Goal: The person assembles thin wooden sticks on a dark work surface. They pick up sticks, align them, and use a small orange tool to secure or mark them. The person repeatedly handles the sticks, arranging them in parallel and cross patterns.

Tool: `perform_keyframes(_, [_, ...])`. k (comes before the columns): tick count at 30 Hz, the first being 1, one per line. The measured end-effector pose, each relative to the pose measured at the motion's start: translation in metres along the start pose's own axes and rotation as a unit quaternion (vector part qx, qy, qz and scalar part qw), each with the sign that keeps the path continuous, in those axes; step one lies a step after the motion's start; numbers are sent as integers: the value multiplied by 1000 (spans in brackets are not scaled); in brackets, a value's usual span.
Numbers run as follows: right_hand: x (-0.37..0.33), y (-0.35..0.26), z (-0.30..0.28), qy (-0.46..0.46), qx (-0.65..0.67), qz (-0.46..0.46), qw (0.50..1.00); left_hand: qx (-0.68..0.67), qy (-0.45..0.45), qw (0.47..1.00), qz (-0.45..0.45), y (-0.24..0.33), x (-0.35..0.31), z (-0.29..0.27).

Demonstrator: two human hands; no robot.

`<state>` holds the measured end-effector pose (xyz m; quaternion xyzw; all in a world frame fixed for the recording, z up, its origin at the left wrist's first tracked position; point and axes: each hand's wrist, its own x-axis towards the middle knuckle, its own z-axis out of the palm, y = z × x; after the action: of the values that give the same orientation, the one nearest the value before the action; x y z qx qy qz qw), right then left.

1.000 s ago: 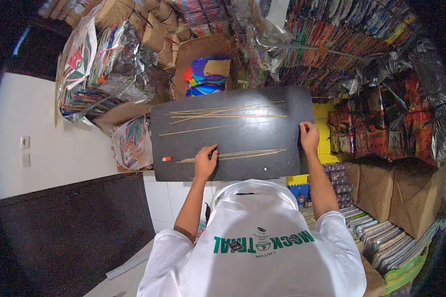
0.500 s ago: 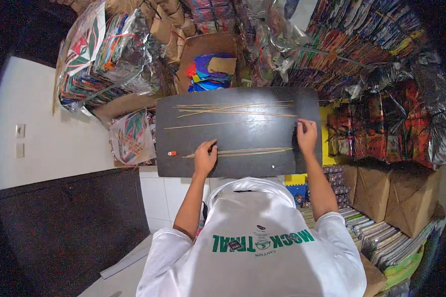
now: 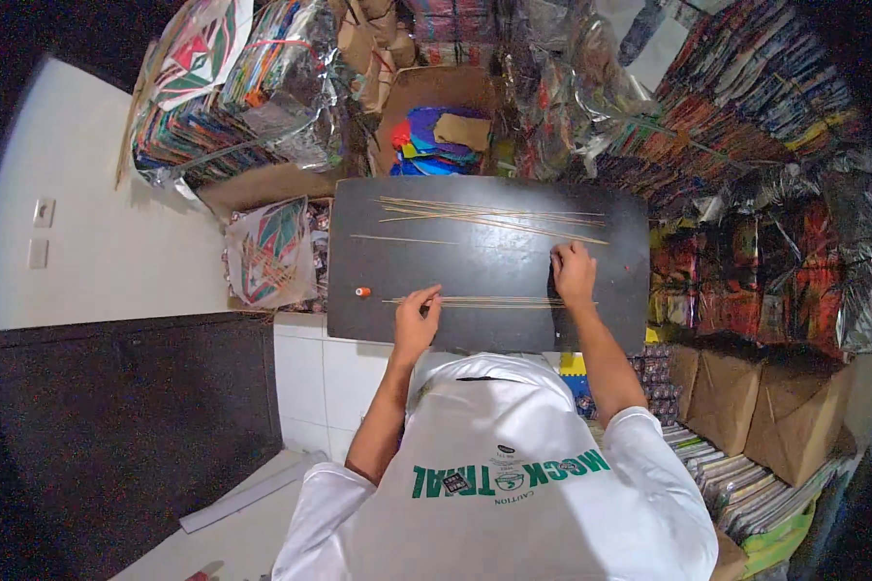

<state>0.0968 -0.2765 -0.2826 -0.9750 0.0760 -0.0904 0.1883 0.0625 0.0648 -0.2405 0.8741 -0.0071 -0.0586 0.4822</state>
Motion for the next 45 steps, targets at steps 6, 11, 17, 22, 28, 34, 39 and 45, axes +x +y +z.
perform_keyframes(6, [-15, 12, 6, -35, -40, -10, 999, -79, -3, 994, -70, -12, -3, -1])
perform_keyframes(11, [-34, 8, -4, -18, -36, -25, 999, -171, -36, 978, -115, -19, 7, 3])
perform_keyframes(17, [-51, -20, -51, -68, 62, -77, 993, -407, -3, 893, -191, 16, 32, -14])
perform_keyframes(22, [-56, -34, -85, -152, 146, -57, 976, -506, 54, 855, -101, 57, 44, -45])
perform_keyframes(28, [-49, -56, -123, -157, 266, 18, 951, -469, 104, 876, -53, 71, 43, -61])
perform_keyframes(34, [-37, -58, -140, -120, 270, 5, 955, -497, 127, 856, -62, 79, 37, -71])
perform_keyframes(39, [-34, -21, -134, -104, 253, 40, 961, -508, 197, 836, -56, 59, 41, -92])
perform_keyframes(45, [-32, -7, -131, -132, 234, 23, 963, -360, 183, 914, -50, 36, 36, -106])
